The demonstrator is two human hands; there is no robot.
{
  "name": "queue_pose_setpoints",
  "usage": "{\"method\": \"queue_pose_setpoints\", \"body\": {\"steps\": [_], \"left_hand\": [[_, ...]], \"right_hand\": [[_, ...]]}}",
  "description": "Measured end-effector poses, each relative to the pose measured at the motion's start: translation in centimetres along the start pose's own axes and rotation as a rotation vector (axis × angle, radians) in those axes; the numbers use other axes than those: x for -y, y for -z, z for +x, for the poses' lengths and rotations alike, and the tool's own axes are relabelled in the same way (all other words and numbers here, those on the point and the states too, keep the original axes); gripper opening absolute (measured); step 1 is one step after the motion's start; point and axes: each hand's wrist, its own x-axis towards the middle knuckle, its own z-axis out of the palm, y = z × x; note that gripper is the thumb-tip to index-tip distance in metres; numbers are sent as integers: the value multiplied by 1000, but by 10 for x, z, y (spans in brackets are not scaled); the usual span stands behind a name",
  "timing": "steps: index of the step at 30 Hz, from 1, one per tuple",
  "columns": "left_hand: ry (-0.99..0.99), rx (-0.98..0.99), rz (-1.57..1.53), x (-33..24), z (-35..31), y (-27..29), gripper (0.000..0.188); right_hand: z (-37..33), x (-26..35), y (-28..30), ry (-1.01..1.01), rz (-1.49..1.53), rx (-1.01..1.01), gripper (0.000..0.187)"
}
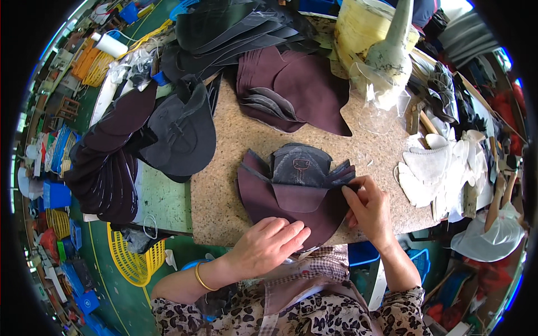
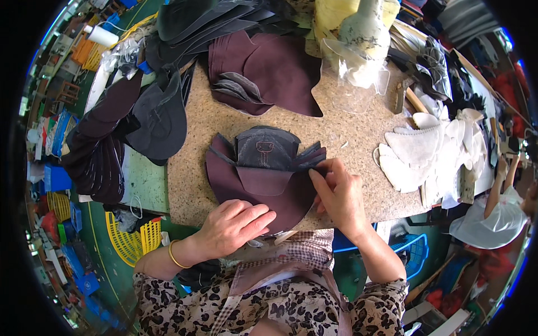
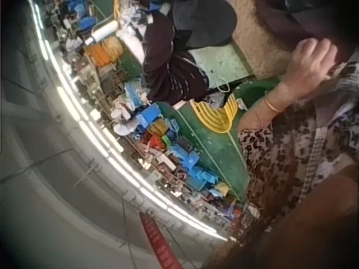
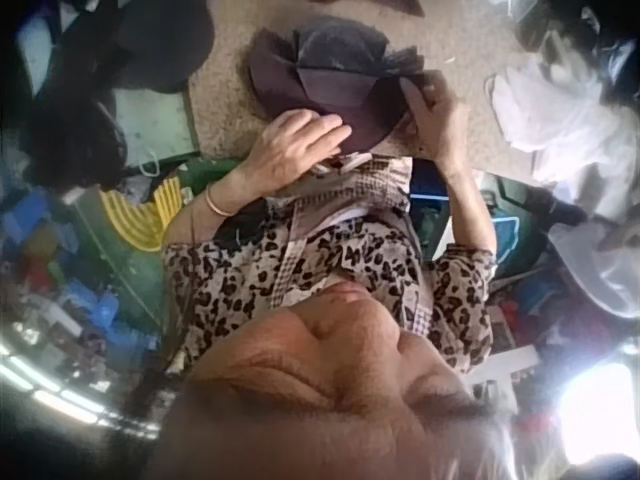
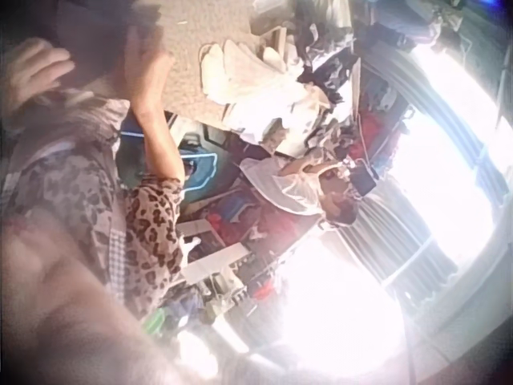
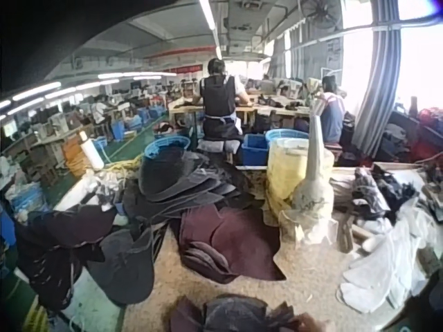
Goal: The person assembles shoe components by applying lining pieces onto cutout base patterns and pressing leather layers into place by hand.
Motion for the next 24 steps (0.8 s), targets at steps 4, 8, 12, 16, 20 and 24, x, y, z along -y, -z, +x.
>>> {"method": "queue_pose_setpoints", "body": {"steps": [4, 8, 12, 16, 20, 24], "left_hand": [[-15, 37, 30, 0, 5, 5, 33], [0, 1, -53, 11, 24, 15, 48], [155, 16, -142, 30, 50, 19, 67], [153, -12, -35, 41, 60, 12, 60], [214, -43, -158, 45, 71, 16, 58], [155, -9, -111, 50, 77, 15, 59]], "right_hand": [[2, -18, 3, 411, -320, -398, 18], [-17, -20, -2, 1010, -436, -119, 29], [-16, -23, -11, 1018, -554, 11, 29], [-12, -17, -15, 978, -535, -16, 26], [-11, -17, -16, 964, -552, -3, 27], [-9, -17, -16, 960, -560, 7, 30]]}}
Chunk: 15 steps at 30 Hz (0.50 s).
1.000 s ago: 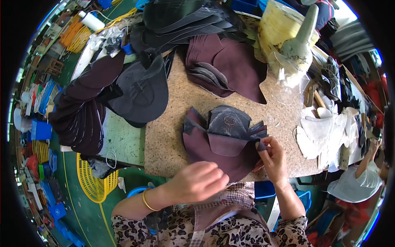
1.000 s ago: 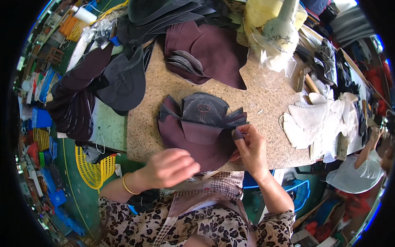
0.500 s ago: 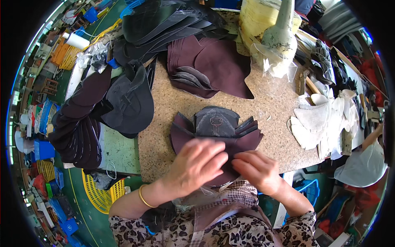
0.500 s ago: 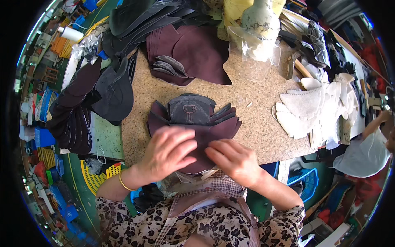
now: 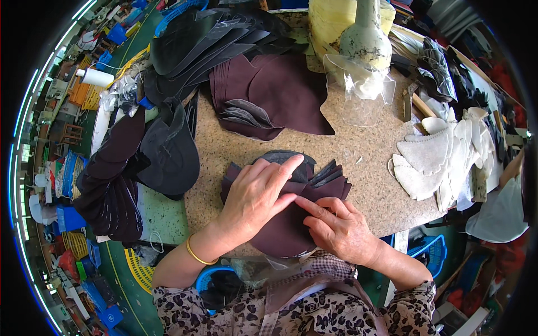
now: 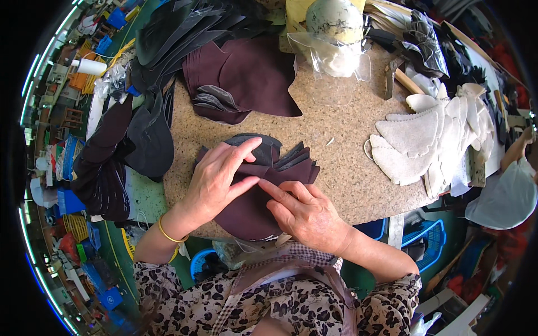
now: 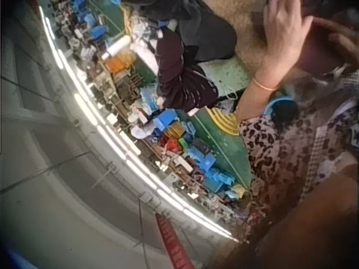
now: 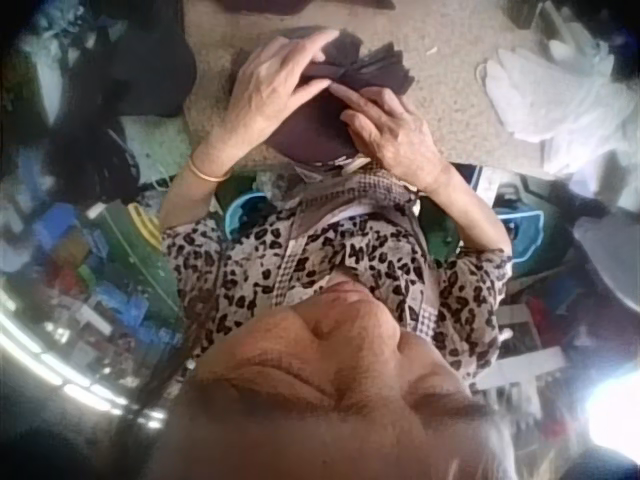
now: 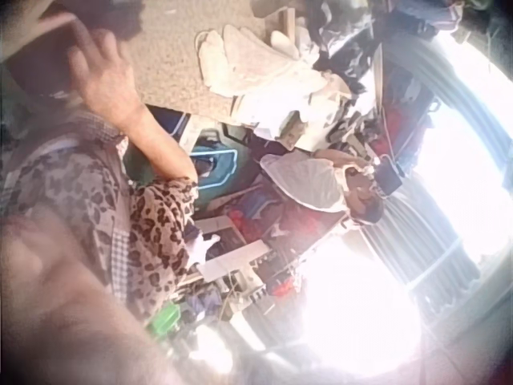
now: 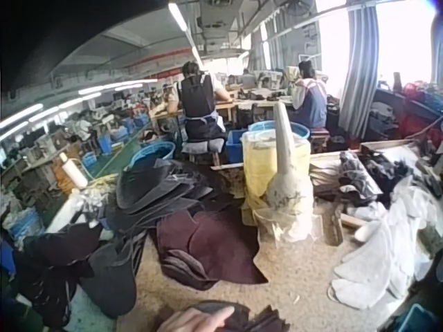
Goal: The person assembles shoe components by applying lining pieces onto cutout base patterns and pressing leather layers into place by hand.
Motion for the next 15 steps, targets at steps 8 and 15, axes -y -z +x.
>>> {"method": "queue_pose_setpoints", "body": {"steps": [8, 15], "left_hand": [[69, -75, -83, 10, 7, -5, 49], [18, -315, 220, 14, -1, -4, 41]], "right_hand": [[2, -3, 1, -12, 31, 46, 40], [19, 1, 9, -87, -81, 165, 58]]}}
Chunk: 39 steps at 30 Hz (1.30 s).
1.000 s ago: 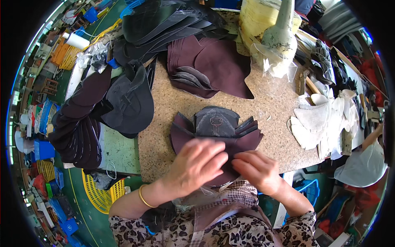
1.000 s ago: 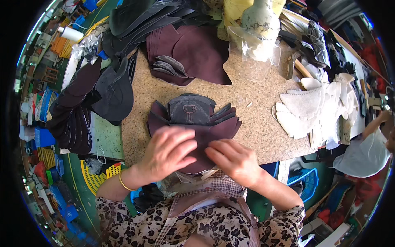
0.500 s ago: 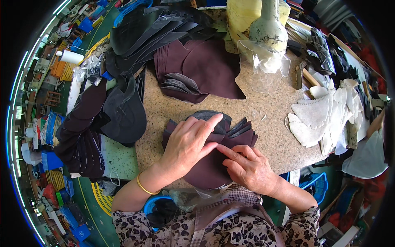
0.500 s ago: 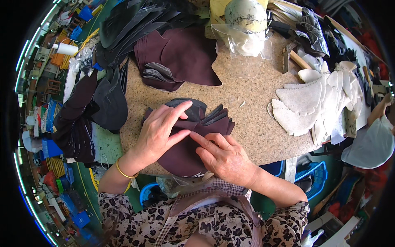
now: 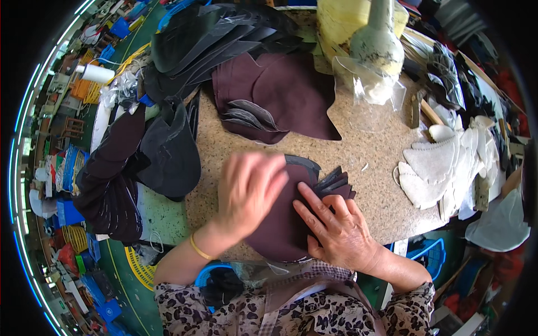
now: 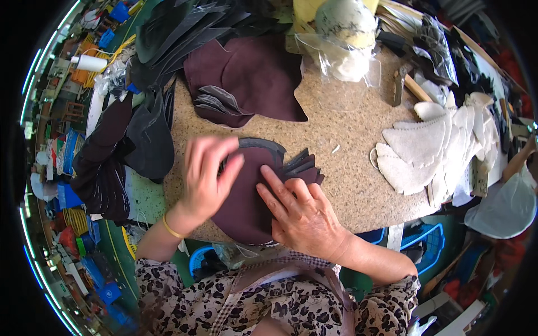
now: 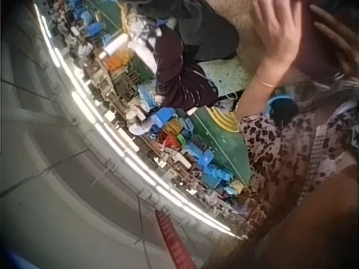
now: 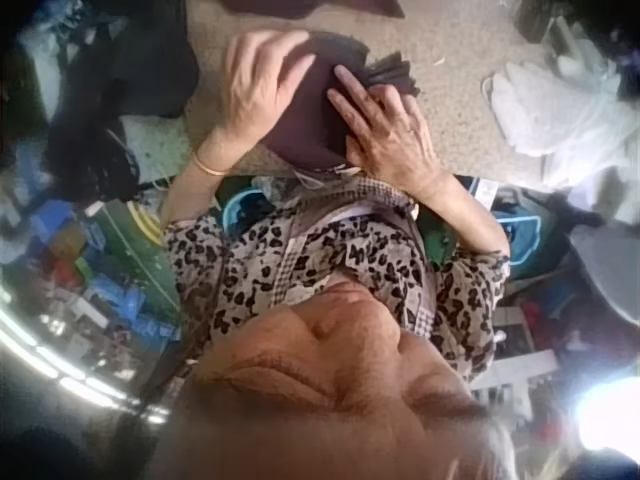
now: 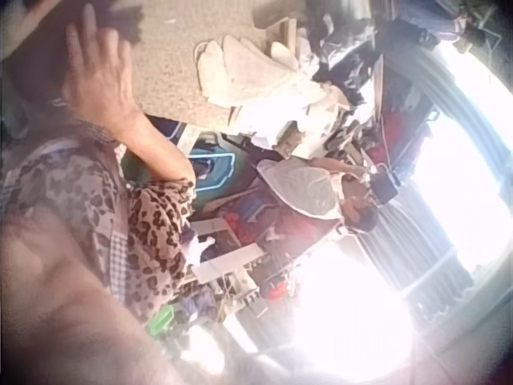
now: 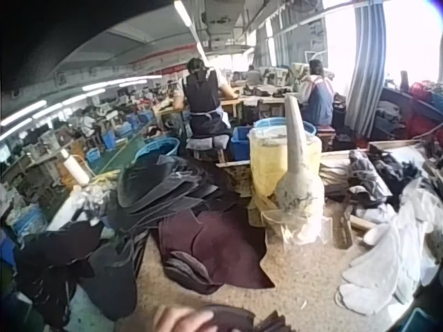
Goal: The person assembles shoe components by applying lining pieces onto cutout base patterns and pressing leather layers into place by hand.
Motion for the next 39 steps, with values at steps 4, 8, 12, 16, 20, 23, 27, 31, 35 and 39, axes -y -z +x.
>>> {"method": "queue_pose_setpoints", "body": {"steps": [4, 8, 12, 16, 20, 23, 27, 31, 35, 39], "left_hand": [[-51, 520, -76, -19, -35, 13, 68], [144, 431, -26, -9, -43, 16, 84], [132, 143, 219, 46, -58, 48, 71], [341, 90, 225, 92, -89, 70, 60], [957, 246, -320, 74, -48, 109, 33], [515, -272, -167, 63, -57, 117, 30], [-72, -5, -103, -3, -47, 88, 37], [-256, 419, -12, -40, -66, 46, 38], [-129, 472, -172, -45, -63, 42, 44], [-178, 392, -315, -61, -36, 32, 38]], "right_hand": [[3, -1, 4, -9, 6, 60, 63], [9, 10, 8, -47, -74, 69, 63], [3, 9, 5, -20, -124, 70, 62], [6, 11, 11, 11, -118, -19, 57], [-12, -12, 27, -149, 15, -298, 34], [-38, -40, 40, -316, -26, -421, 22], [-87, -87, 49, -561, -187, -531, 12], [-87, -105, 56, -570, -275, -549, 16], [-62, -117, 61, -541, -342, -277, 14], [-56, -142, 58, -534, -423, -52, 11]]}}
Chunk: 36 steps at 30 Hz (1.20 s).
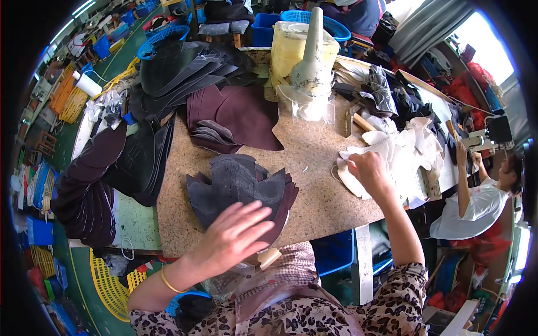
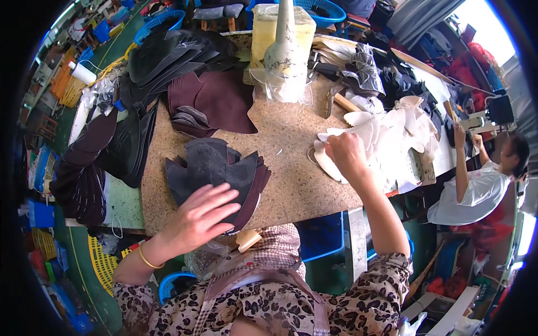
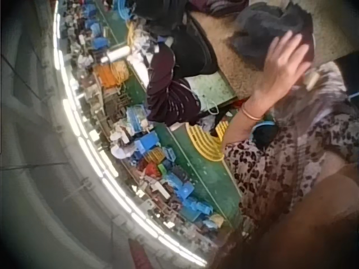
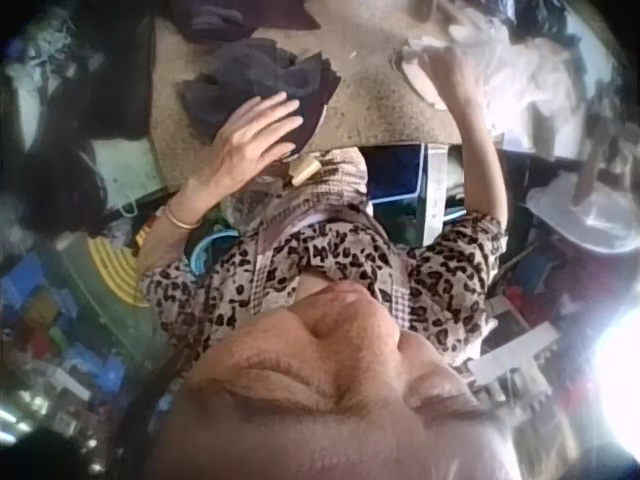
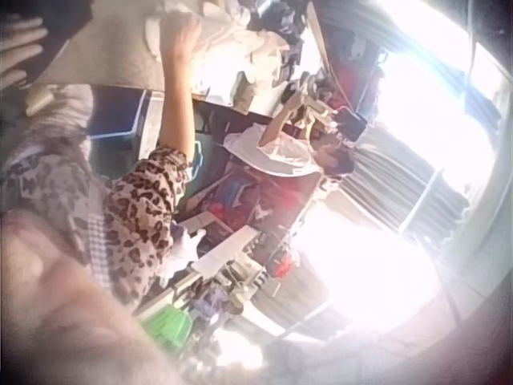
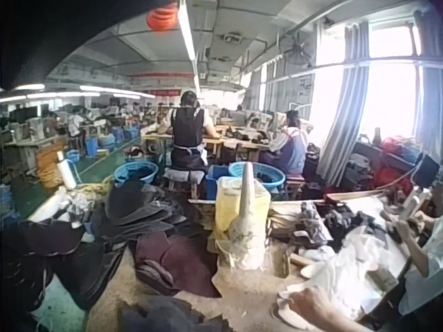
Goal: The person assembles shoe components by applying lining pieces onto cutout base patterns and pressing leather layers into place by hand.
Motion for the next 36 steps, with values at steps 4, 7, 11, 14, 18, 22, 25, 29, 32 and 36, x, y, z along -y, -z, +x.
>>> {"method": "queue_pose_setpoints", "body": {"steps": [4, 7, 11, 14, 18, 22, 25, 29, 32, 36], "left_hand": [[-246, -63, -61, -13, 63, -47, 38], [-284, -58, 53, -22, 127, -91, 50], [-106, 116, 303, 0, 176, -130, 56], [-71, 152, 378, -5, 179, -115, 50], [-190, -223, -337, -17, 186, -89, 23], [122, -111, -1238, -32, 170, -55, 14], [153, -123, -1099, -28, 154, -34, 14], [151, -187, -1068, -21, 134, -25, 13], [167, -164, -1028, -20, 121, -17, 13], [162, -174, -944, -18, 108, -19, 9]], "right_hand": [[-3, 3, -7, -141, 95, -142, 14], [-15, -12, -15, -198, 430, -378, 17], [-45, -40, 6, -497, 1223, -568, 15], [-67, -52, 77, -479, 797, -1203, 10], [-71, -14, 71, -426, 443, -907, 14], [-67, 54, 43, -144, 973, -656, 24], [-62, 70, 45, -15, 969, -658, 27], [-58, 83, 52, -20, 1362, -525, 22], [-61, 82, 50, 94, 1199, -450, 26], [-68, 90, 51, 187, 892, -525, 27]]}}
